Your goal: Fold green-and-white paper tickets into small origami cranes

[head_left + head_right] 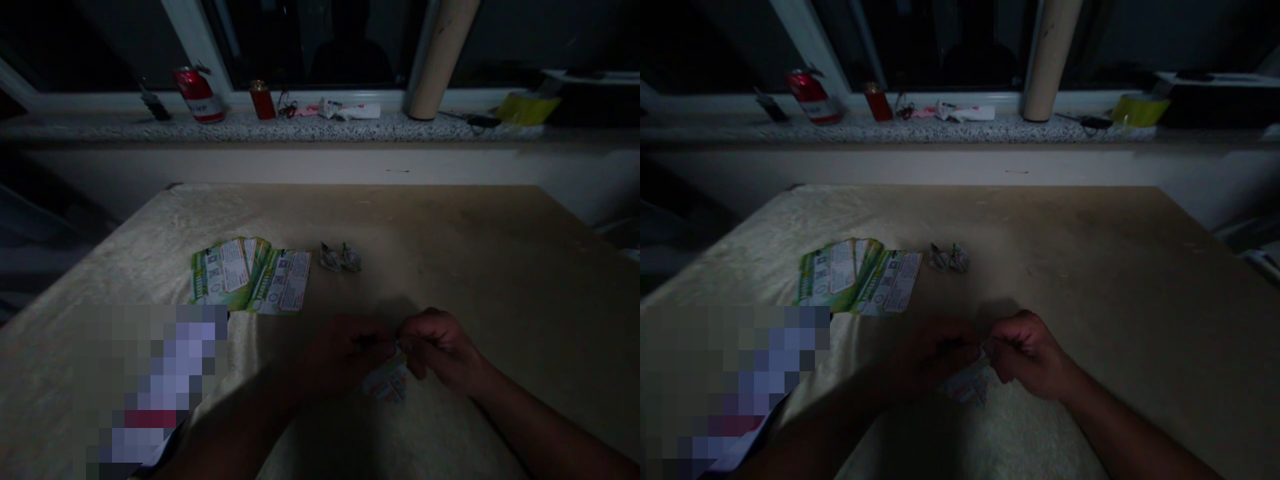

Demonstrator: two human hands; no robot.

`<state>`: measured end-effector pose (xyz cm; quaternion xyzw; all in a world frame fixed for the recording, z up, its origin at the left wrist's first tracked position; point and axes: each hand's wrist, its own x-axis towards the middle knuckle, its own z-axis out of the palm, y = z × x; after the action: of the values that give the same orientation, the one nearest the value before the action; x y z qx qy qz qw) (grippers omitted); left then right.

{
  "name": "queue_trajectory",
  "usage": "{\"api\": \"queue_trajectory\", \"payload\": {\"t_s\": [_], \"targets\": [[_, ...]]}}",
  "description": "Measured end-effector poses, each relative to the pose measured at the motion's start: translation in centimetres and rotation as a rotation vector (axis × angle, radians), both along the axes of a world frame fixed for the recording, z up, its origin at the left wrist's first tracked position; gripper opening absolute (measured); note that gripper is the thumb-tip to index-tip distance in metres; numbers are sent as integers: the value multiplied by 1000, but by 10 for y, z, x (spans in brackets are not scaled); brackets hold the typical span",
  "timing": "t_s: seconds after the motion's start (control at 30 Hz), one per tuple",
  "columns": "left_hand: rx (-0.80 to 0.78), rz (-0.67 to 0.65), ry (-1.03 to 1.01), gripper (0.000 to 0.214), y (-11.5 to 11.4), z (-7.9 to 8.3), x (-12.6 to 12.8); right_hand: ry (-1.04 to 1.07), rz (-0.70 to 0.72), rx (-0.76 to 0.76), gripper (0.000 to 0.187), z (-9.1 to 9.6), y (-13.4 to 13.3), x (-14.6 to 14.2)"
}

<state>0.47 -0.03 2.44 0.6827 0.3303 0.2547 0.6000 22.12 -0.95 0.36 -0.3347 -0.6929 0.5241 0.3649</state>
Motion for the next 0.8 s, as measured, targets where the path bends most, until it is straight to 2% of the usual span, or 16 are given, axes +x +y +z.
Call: {"api": "queue_trajectory", "payload": {"t_s": [0.2,0.33,0.4,0.5,0.7,0.8], "targets": [[0,-35,0,35,-3,-3,1,-104,-58,223,46,4,-4,-5],[-9,-18,7,35,-3,-2,2,-129,-90,247,47,5,-3,-8],[-25,-3,-4,36,-2,-2,2,-112,-94,197,45,5,-3,-8],[-36,14,-13,36,-2,-3,1,-53,-63,46,39,5,-2,-6],[-34,-4,13,39,-1,-7,-2,72,125,-328,37,-1,5,2],[-37,-4,34,37,-1,-7,-1,25,138,-321,42,-1,5,1]]}}
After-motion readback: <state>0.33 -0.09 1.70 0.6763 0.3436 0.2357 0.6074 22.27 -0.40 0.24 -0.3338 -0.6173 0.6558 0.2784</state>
